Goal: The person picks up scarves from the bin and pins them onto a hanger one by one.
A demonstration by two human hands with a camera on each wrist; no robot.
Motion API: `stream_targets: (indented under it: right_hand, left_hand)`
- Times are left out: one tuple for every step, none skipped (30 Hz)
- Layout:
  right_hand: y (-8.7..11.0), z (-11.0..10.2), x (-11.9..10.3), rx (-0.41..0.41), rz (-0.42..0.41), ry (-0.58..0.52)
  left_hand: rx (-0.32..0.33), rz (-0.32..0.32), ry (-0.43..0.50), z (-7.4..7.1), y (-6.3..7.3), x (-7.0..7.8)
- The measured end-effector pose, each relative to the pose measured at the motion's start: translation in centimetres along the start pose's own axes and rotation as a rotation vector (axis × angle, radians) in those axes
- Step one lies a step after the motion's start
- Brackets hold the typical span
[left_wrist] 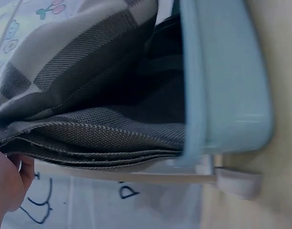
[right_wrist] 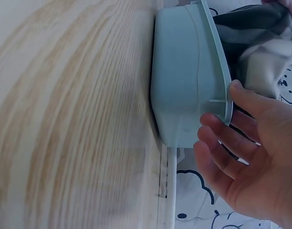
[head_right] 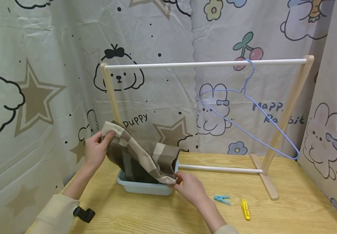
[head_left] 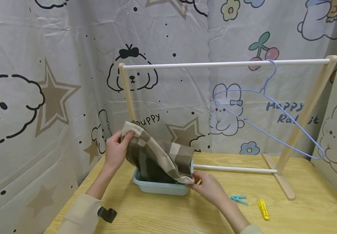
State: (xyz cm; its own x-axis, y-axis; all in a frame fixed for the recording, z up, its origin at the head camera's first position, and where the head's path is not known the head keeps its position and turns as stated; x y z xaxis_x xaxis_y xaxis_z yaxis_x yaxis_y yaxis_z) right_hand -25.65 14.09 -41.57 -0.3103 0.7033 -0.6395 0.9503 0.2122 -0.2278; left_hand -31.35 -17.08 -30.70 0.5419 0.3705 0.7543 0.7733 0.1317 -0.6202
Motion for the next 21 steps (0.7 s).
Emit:
stream_targets:
  right_hand:
    - [-0.1,0.0,0.0,-0.004,-0.012,-0.007]
    - [-0.1,0.0,0.0,-0.008,-0.02,-0.018]
    - [-0.1,0.0,0.0,-0.014,-0.02,-0.031]
    - [-0.2,0.0,0.0,-0.022,-0.014,-0.052]
    - [-0.2,0.1,0.0,-0.036,0.001,-0.08]
    - [-0.2,0.1,-0.1,-0.047,0.013,-0.108]
    - [-0.2,0.1,-0.1,-0.058,0.025,-0.135]
    - [-0.2,0.2,-0.1,-0.065,0.036,-0.16]
    - [-0.2,0.2,-0.2,-0.073,0.045,-0.182]
    - [-0.1,0.2,-0.2,-0.079,0.049,-0.198]
    - [-0.1,0.3,-0.2,-0.083,0.05,-0.21]
    - [-0.1,0.3,-0.3,-0.084,0.05,-0.214]
    - [-0.1,0.3,-0.3,-0.083,0.048,-0.215]
    - [-0.1,0.3,-0.3,-0.081,0.046,-0.216]
    - [-0.1,0.3,-0.3,-0.08,0.045,-0.216]
    - [0.0,0.3,-0.3,-0.08,0.045,-0.218]
    - [0.0,0.2,-0.4,-0.078,0.045,-0.219]
    - [0.0,0.2,-0.4,-0.076,0.044,-0.218]
    - [0.0,0.2,-0.4,-0.074,0.044,-0.219]
    - [0.0,0.1,-0.4,-0.072,0.045,-0.22]
    - [0.0,0.1,-0.4,-0.071,0.047,-0.223]
  left_hand:
    - [0.022,0.012,-0.002,-0.1,-0.5,0.5]
    - [0.04,0.023,0.005,-0.1,-0.9,1.0]
    - [0.058,0.035,0.015,-0.1,-1.4,1.5]
    - [0.073,0.045,0.025,-0.2,-1.8,2.0]
    - [0.085,0.055,0.033,-0.2,-2.2,2.6]
    - [0.097,0.07,0.036,-0.2,-2.6,3.1]
    - [0.105,0.081,0.044,-0.3,-3.0,3.7]
    - [0.117,0.091,0.05,-0.3,-3.3,4.2]
    - [0.131,0.1,0.055,-0.4,-3.6,4.7]
    - [0.147,0.115,0.057,-0.5,-3.9,5.3]
    - [0.164,0.129,0.059,-0.6,-4.3,5.8]
    - [0.181,0.144,0.065,-0.7,-4.6,6.3]
    - [0.201,0.157,0.073,-0.8,-4.9,6.9]
    - [0.22,0.174,0.08,-0.9,-5.2,7.4]
    - [0.235,0.186,0.09,-1.0,-5.6,8.0]
    - [0.25,0.202,0.099,-1.1,-6.0,8.6]
    - [0.262,0.209,0.108,-1.2,-6.4,9.2]
    - [0.275,0.22,0.118,-1.3,-6.8,9.8]
    - [0.288,0.231,0.128,-1.4,-7.3,10.5]
    - [0.297,0.238,0.136,-1.5,-7.7,11.1]
    - [0.309,0.244,0.144,-1.6,-8.2,11.8]
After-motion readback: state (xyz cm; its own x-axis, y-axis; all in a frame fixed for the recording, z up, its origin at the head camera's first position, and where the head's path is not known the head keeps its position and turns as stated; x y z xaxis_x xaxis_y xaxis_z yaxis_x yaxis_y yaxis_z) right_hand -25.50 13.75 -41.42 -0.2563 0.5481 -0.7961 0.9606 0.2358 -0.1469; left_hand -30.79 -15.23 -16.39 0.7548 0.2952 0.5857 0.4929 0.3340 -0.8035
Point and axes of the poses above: each hand's wrist, its own y-axis away from the middle knuckle, its own z-axis out of the palm, x = y × z, the point moved 2 cm from there along -y, towards the middle knuckle, and after that the axes turned 1 degree about -z, right-handed, at the moved point
